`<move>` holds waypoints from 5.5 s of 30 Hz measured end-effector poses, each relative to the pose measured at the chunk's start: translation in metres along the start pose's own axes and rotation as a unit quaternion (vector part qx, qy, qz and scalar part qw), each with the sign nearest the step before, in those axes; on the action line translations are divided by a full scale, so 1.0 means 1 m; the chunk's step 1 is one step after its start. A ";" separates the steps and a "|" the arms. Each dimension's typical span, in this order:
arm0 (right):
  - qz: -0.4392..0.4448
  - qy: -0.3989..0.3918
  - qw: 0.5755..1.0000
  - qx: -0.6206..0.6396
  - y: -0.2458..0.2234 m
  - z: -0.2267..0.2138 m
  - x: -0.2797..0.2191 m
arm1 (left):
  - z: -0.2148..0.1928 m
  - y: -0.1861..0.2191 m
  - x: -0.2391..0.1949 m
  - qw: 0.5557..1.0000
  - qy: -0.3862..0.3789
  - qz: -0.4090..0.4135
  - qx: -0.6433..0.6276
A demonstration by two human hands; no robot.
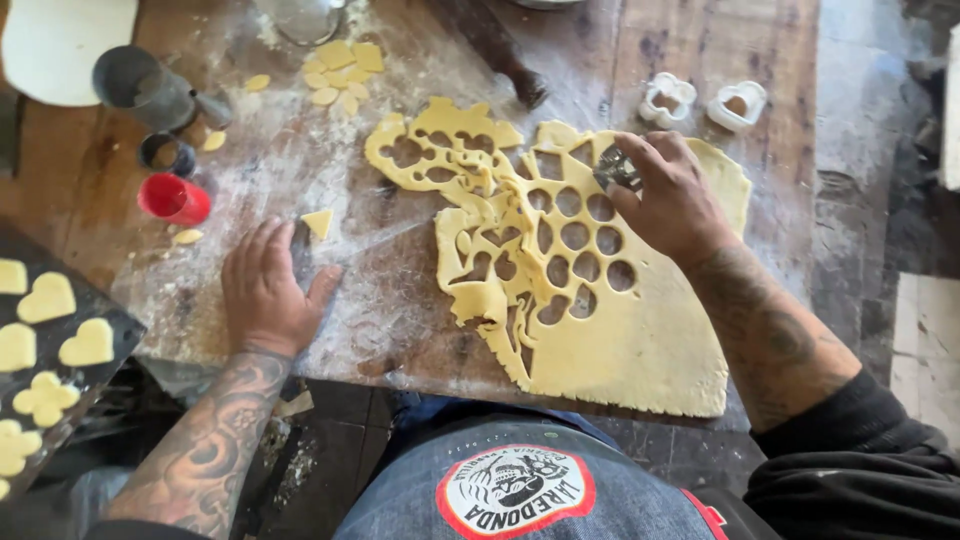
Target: Use various shaped cookie cutters to cut shapes out of dough on a wooden table.
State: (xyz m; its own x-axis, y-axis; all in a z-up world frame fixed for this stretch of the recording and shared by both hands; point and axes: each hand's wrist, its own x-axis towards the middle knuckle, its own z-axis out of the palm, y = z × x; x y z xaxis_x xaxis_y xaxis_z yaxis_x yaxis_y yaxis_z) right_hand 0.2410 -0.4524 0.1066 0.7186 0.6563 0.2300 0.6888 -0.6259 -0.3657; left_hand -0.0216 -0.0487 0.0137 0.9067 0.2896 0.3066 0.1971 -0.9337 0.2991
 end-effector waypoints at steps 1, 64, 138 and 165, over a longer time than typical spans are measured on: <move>-0.006 -0.003 1.000 0.004 -0.002 0.002 0.004 | -0.001 -0.002 -0.001 1.000 0.001 -0.007 0.004; -0.005 -0.034 0.980 0.197 -0.200 0.125 0.026 | 0.019 -0.016 0.013 0.998 0.026 -0.005 -0.051; -0.129 0.179 0.975 -0.040 -0.074 0.006 0.028 | 0.019 -0.023 0.002 0.999 -0.001 0.002 -0.034; 0.113 0.043 0.992 -0.038 -0.018 -0.002 -0.039 | 0.015 -0.019 0.017 0.998 -0.027 0.001 -0.048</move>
State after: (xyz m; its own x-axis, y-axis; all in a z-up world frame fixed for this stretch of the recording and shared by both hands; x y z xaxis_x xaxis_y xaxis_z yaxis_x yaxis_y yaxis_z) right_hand 0.2007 -0.4674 0.1060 0.8588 0.4591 0.2272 0.5120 -0.7851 -0.3486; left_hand -0.0043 -0.0296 0.0002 0.9264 0.2733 0.2589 0.1605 -0.9088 0.3852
